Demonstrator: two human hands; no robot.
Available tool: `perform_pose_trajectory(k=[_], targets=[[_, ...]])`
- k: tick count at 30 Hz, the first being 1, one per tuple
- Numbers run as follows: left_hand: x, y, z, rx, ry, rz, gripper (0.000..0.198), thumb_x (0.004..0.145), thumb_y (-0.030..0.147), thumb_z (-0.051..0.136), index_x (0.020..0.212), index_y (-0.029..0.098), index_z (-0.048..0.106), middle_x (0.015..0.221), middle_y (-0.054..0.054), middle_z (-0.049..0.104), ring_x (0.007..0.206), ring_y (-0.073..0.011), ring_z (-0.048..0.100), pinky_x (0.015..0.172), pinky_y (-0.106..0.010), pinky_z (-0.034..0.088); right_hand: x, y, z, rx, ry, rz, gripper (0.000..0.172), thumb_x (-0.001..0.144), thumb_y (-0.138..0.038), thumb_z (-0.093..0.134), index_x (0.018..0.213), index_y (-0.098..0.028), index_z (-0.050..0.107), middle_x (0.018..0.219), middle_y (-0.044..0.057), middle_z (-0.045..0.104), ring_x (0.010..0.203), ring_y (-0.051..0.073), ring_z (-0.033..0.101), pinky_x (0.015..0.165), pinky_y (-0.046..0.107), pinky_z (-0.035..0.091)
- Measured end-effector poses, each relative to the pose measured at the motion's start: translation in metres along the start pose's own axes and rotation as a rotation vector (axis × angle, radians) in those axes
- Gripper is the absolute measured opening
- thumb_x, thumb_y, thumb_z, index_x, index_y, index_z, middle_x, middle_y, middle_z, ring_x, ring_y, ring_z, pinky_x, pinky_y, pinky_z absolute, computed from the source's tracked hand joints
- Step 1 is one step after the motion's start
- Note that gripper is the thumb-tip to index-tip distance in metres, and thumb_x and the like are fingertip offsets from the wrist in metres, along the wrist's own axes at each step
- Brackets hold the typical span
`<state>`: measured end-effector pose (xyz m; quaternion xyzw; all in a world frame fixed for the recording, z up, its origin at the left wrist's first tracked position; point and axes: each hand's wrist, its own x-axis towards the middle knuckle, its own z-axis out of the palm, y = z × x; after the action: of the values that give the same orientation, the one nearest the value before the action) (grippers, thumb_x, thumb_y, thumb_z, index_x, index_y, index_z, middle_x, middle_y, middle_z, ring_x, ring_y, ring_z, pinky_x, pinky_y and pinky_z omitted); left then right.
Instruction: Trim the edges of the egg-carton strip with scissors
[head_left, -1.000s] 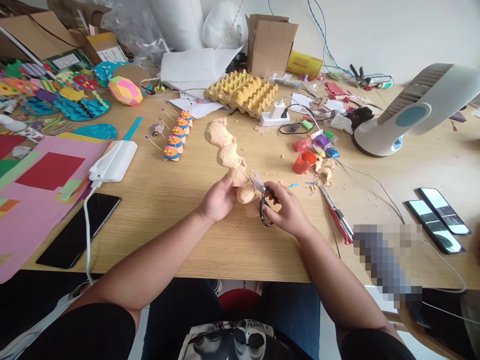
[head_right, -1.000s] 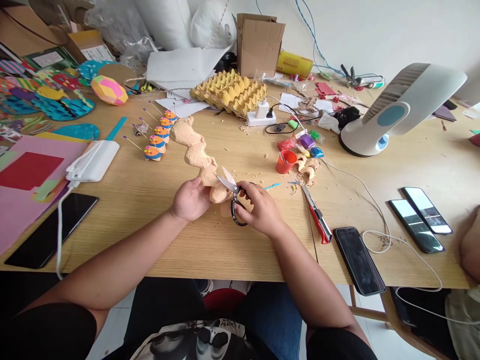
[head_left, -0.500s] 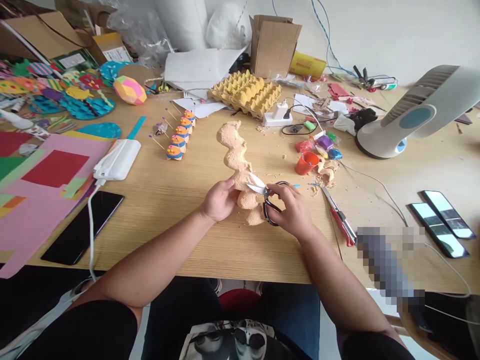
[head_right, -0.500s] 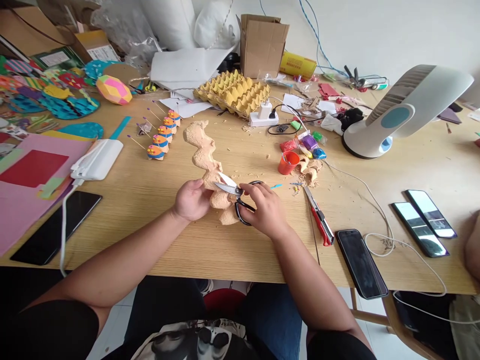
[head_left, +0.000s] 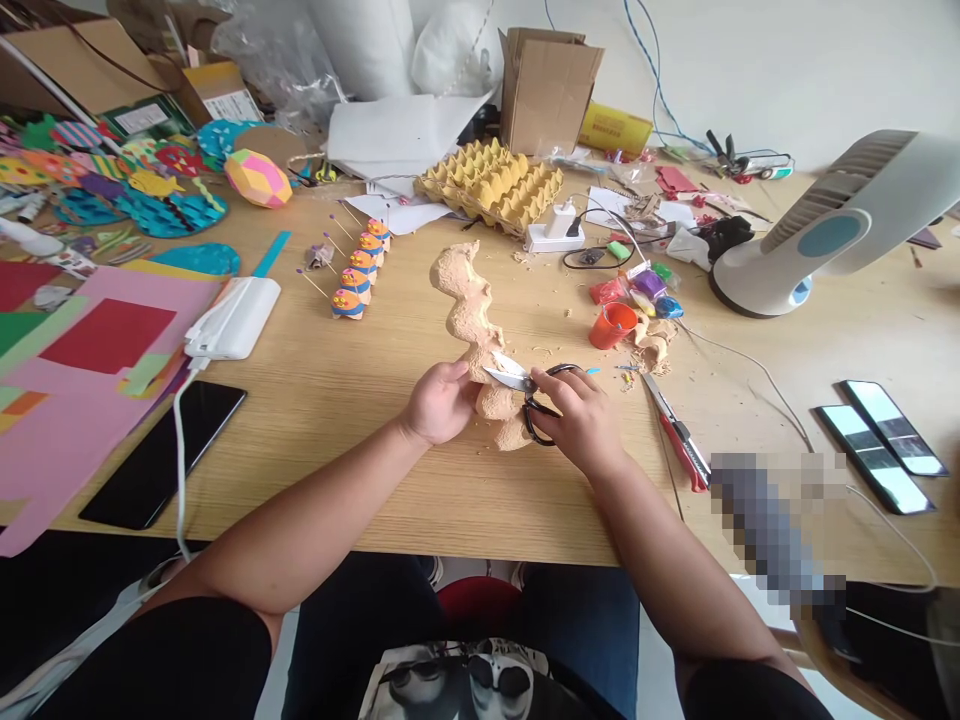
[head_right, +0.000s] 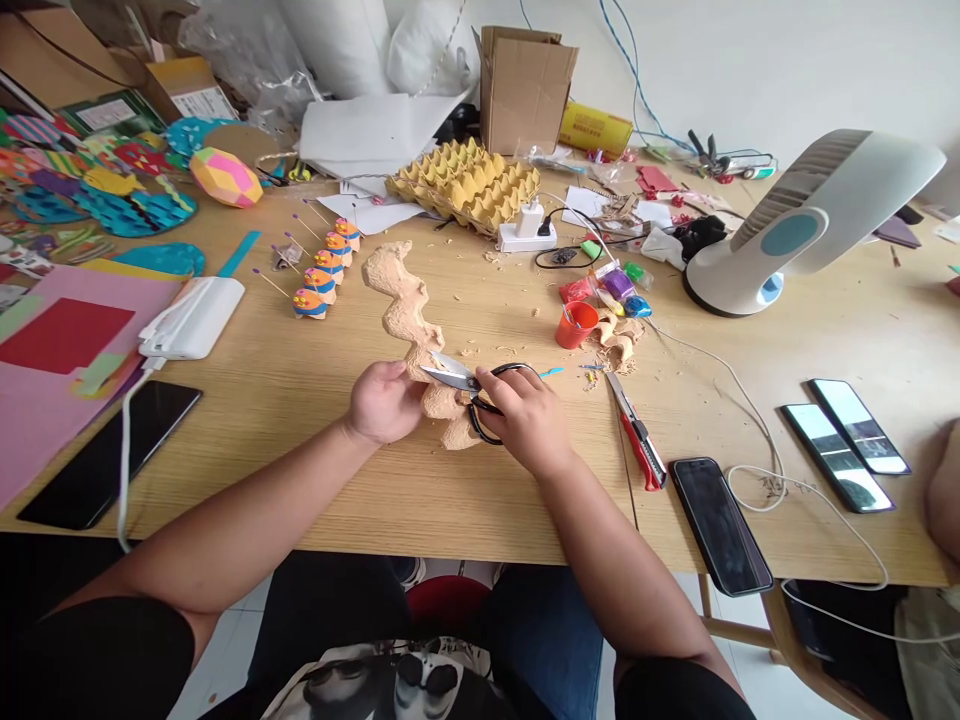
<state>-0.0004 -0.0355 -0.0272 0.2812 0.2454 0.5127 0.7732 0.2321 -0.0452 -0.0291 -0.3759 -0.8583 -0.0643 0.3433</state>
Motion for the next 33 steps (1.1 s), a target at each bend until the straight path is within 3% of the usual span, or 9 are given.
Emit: perform_pose_trajectory(k=[7, 11, 19, 27, 33], targets=[[-0.0005, -0.002, 0.0006, -0.006, 0.014, -0.005, 0.053, 0.077, 0.045, 0.068, 0.121, 0.017, 0.075, 0.115, -0.011, 0.083, 0.135, -0.0403, 0.067, 0.114, -0.053, 0.053, -0.0036, -0.0047, -0.0018, -0.096, -0.08, 0.051, 0.035, 0.105, -0.033, 0.07, 0.137, -0.02, 0.074, 0.098, 0.011, 0.077, 0.093, 0.027, 0.07, 0.076, 0.036, 0.058], [-0.0003, -0.0017, -0.0005, 0.008, -0.019, -0.004, 0.044, 0.078, 0.046, 0.071, 0.112, 0.019, 0.077, 0.105, -0.009, 0.083, 0.124, -0.038, 0.072, 0.101, -0.048, 0.059, -0.0048, -0.0056, -0.0028, -0.134, -0.104, 0.08, 0.034, 0.106, -0.034, 0.069, 0.137, -0.022, 0.075, 0.097, 0.01, 0.078, 0.093, 0.026, 0.07, 0.075, 0.033, 0.054], [0.0016, -0.0029, -0.0036, 0.01, -0.005, 0.018, 0.044, 0.081, 0.043, 0.073, 0.117, 0.019, 0.076, 0.102, -0.007, 0.083, 0.106, -0.0303, 0.077, 0.078, -0.035, 0.06, -0.004, -0.0072, -0.0051, -0.125, -0.134, 0.11, 0.035, 0.105, -0.033, 0.07, 0.137, -0.021, 0.076, 0.094, 0.009, 0.079, 0.09, 0.023, 0.072, 0.075, 0.029, 0.052], [0.0039, -0.0045, -0.0055, 0.0, 0.008, 0.037, 0.042, 0.085, 0.039, 0.071, 0.121, 0.019, 0.075, 0.106, -0.007, 0.083, 0.112, -0.0293, 0.077, 0.09, -0.037, 0.062, -0.0042, -0.008, -0.0052, -0.101, -0.155, 0.146, 0.034, 0.105, -0.031, 0.069, 0.137, -0.021, 0.074, 0.087, 0.006, 0.081, 0.083, 0.02, 0.074, 0.071, 0.027, 0.049], [0.0058, -0.0062, -0.007, 0.048, 0.03, 0.044, 0.04, 0.086, 0.042, 0.068, 0.118, 0.02, 0.075, 0.108, -0.009, 0.083, 0.118, -0.034, 0.075, 0.094, -0.043, 0.062, -0.0039, -0.0085, -0.0047, -0.113, -0.18, 0.171, 0.033, 0.104, -0.03, 0.068, 0.136, -0.021, 0.073, 0.087, 0.005, 0.082, 0.082, 0.02, 0.075, 0.067, 0.028, 0.046]])
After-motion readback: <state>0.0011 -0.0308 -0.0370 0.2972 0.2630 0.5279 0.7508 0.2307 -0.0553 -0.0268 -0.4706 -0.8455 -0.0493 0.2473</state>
